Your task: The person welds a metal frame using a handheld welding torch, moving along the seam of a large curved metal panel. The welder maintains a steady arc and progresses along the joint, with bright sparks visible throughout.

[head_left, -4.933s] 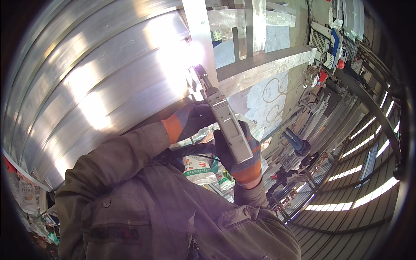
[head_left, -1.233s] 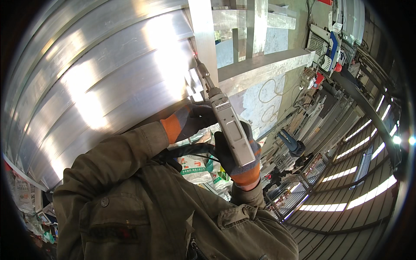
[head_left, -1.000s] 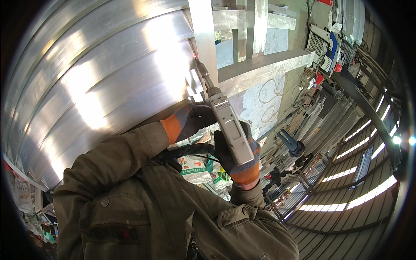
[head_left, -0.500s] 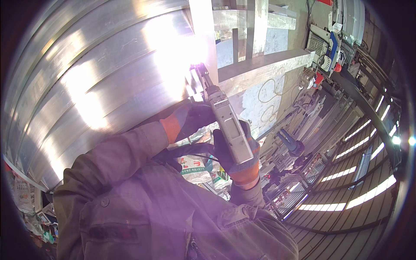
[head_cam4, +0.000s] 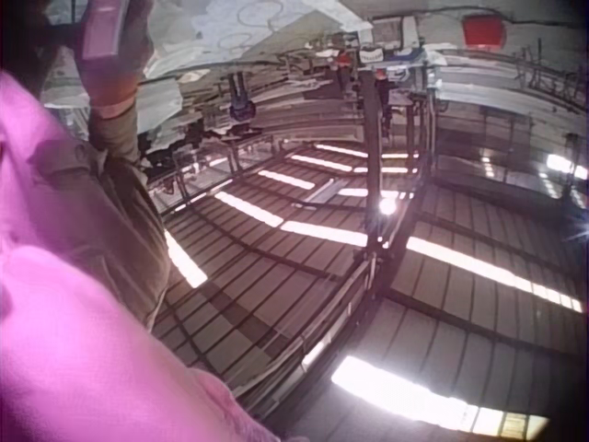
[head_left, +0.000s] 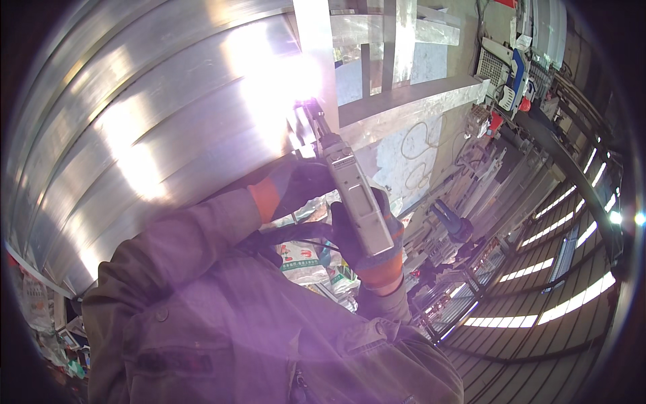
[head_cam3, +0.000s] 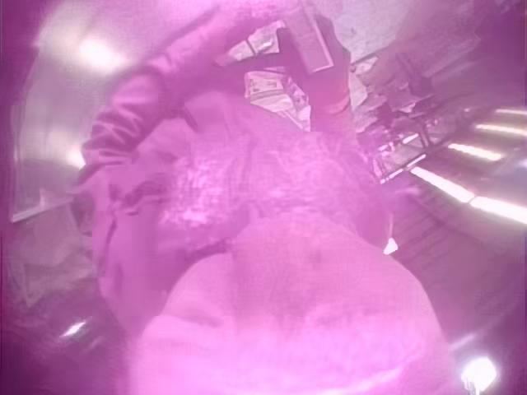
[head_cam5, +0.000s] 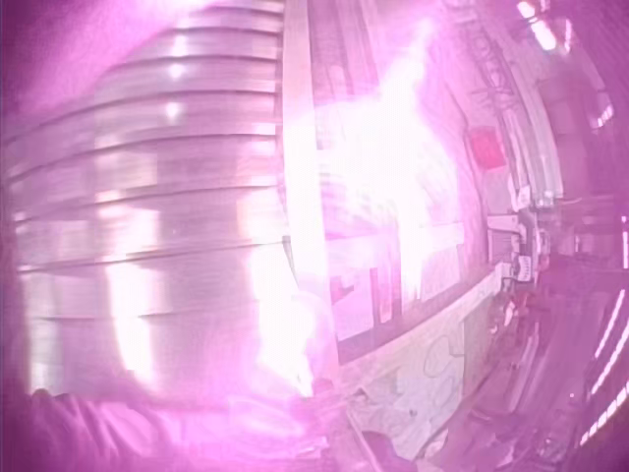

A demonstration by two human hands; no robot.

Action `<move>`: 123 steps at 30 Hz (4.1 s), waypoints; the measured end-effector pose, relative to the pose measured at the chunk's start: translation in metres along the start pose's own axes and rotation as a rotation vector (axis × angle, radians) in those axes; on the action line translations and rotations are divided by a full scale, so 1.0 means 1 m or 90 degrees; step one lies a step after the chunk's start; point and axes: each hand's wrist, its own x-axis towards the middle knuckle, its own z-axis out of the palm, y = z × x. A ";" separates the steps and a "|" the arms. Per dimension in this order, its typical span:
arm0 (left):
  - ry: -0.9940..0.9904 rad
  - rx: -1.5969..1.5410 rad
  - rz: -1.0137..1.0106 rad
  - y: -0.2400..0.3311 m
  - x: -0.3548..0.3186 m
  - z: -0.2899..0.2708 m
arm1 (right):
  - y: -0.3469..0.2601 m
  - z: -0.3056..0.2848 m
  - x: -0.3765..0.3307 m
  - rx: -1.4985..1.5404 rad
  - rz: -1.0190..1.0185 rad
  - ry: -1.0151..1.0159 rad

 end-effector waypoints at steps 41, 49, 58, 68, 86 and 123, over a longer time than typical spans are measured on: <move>0.053 0.016 -0.005 -0.008 0.005 0.003 | -0.009 -0.002 -0.007 0.046 0.088 0.007; -0.017 -0.028 0.019 -0.018 0.006 -0.007 | -0.004 -0.002 -0.011 0.016 0.049 0.003; 0.041 0.028 0.037 -0.016 0.007 -0.005 | -0.001 0.001 -0.005 0.007 0.047 0.009; 0.044 -0.034 0.012 -0.019 0.009 -0.018 | 0.001 0.005 -0.006 0.012 0.028 0.008; 0.027 0.020 0.005 -0.007 0.006 0.001 | -0.004 0.003 -0.003 -0.002 0.041 0.003; 0.087 0.012 0.002 -0.017 0.007 -0.004 | -0.003 -0.001 -0.011 -0.020 0.045 -0.006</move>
